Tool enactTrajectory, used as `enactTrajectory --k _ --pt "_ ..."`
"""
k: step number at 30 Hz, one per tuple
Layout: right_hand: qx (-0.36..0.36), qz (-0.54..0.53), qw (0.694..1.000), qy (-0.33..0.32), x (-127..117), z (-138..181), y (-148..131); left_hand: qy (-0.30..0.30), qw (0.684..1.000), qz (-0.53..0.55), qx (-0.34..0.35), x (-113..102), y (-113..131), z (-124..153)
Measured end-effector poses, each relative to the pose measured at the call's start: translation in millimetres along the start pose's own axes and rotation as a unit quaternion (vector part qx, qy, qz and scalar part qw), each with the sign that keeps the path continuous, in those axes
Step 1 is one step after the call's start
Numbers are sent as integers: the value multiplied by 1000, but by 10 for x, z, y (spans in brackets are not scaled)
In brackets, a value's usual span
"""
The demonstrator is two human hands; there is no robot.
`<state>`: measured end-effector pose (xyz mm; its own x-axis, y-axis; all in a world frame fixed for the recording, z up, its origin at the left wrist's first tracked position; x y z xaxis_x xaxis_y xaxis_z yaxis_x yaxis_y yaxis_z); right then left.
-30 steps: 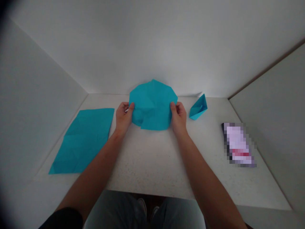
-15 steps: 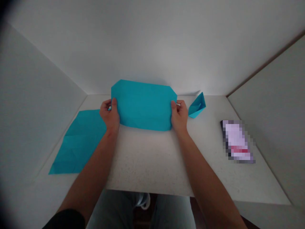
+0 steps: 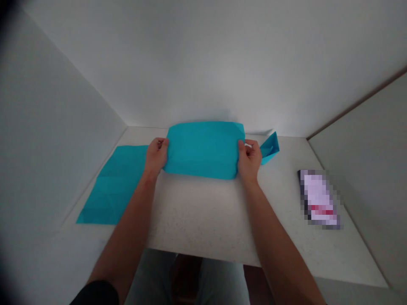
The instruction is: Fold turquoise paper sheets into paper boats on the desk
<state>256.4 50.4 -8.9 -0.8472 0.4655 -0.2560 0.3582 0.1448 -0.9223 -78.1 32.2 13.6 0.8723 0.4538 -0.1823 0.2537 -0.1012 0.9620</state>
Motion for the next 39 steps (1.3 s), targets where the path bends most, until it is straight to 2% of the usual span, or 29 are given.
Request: enactTrajectory --k 2,4,6,7,8,10,11,12,14,15,16,18,20,21,23,24,26,30,33,36,39 --pt "-6 25 999 -35 -24 -16 -4 -15 998 -59 -7 -208 78 126" --pt "-20 69 994 -86 -48 -37 8 28 988 -149 28 -390 206 357" --pt "-46 123 982 -133 -69 -56 25 70 969 -221 88 -460 344 665" --pt "-62 150 976 -148 -79 -63 28 49 963 -239 115 -436 392 829" --pt "-82 173 969 -156 -89 -67 22 -3 958 -250 140 -376 418 990" --pt "-129 205 959 -148 -109 -61 -31 -167 931 -278 169 -188 394 1280" --pt "-156 213 956 -132 -117 -48 -80 -232 910 -299 171 -92 350 1400" --pt "-182 215 953 -115 -122 -26 -141 -270 893 -320 164 -10 295 1497" --pt "-231 211 944 -103 -105 54 -283 -297 872 -361 146 100 189 1637" --pt "-254 211 936 -121 -75 114 -350 -295 867 -375 141 127 151 1688" --pt "-278 214 923 -157 -30 187 -405 -292 865 -385 139 142 128 1731" --pt "-317 233 879 -270 101 364 -458 -287 862 -392 143 151 121 1805" --pt "-334 274 818 -380 247 541 -420 -287 862 -394 143 149 143 1853" --pt "-337 297 791 -415 308 608 -375 -287 862 -394 139 146 156 1860" --pt "-341 342 760 -436 384 668 -259 -285 864 -395 124 129 172 1830" --pt "-341 360 753 -432 396 658 -200 -283 866 -395 117 113 174 1796" --pt "-330 394 753 -411 377 575 -99 -275 868 -400 108 67 169 1707" --pt "-260 460 774 -350 303 366 16 -251 866 -419 106 -29 130 1576" --pt "-237 487 784 -303 314 338 39 -219 867 -440 84 -73 91 1544" --pt "-234 496 786 -287 353 381 46 -183 868 -459 56 -140 70 1453" --pt "-237 490 788 -288 365 401 54 -164 867 -469 35 -260 78 1231"
Point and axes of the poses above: each hand's wrist, its own z-axis away from the middle knuckle, its own x-axis out of the palm, y = z × x, the point moved 1 cm from there along -z, towards the middle knuckle, and after that the axes turned 14 degrees about z, right-handed, at the moved point
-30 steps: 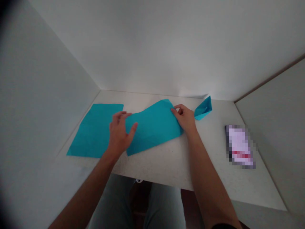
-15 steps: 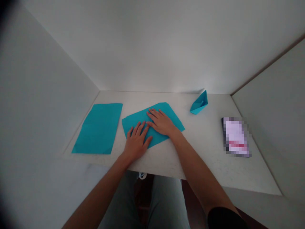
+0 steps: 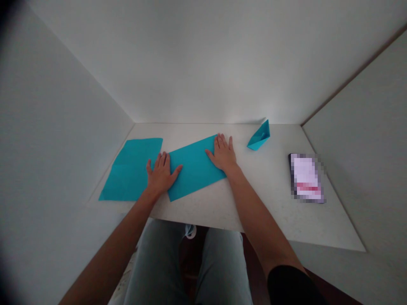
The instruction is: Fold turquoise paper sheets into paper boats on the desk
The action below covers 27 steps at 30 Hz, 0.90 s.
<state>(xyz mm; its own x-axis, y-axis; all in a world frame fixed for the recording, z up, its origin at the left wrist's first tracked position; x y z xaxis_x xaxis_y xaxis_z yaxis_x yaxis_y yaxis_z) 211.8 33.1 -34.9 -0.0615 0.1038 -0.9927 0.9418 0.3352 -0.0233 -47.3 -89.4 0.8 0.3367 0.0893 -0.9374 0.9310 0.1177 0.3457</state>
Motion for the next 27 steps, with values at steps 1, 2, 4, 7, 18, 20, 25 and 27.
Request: enactTrajectory --k 1,2,4,7,18,20,25,27 --pt "-2 -4 1000 3 0 0 4 1 1000 -2 -6 -56 -52 -75" --pt "-4 -8 1000 6 -3 -1 9 1 1000 -3 -9 -115 -99 -154" --pt "-7 -13 1000 6 -13 -2 17 -9 1000 1 -6 -232 -170 -308" --pt "-8 -15 1000 1 -33 -4 11 -45 999 23 -5 -361 -202 -494" --pt "-12 -47 999 16 -104 -39 -4 -49 966 253 -34 -551 -347 -845" --pt "-18 -63 996 54 -152 -41 -15 -30 958 285 -32 -736 -524 -774" --pt "-34 -101 987 123 -216 -29 -41 65 905 385 -166 -1235 -1196 -194" --pt "-50 -110 984 133 -206 -27 -52 118 887 379 -236 -1330 -1446 103"
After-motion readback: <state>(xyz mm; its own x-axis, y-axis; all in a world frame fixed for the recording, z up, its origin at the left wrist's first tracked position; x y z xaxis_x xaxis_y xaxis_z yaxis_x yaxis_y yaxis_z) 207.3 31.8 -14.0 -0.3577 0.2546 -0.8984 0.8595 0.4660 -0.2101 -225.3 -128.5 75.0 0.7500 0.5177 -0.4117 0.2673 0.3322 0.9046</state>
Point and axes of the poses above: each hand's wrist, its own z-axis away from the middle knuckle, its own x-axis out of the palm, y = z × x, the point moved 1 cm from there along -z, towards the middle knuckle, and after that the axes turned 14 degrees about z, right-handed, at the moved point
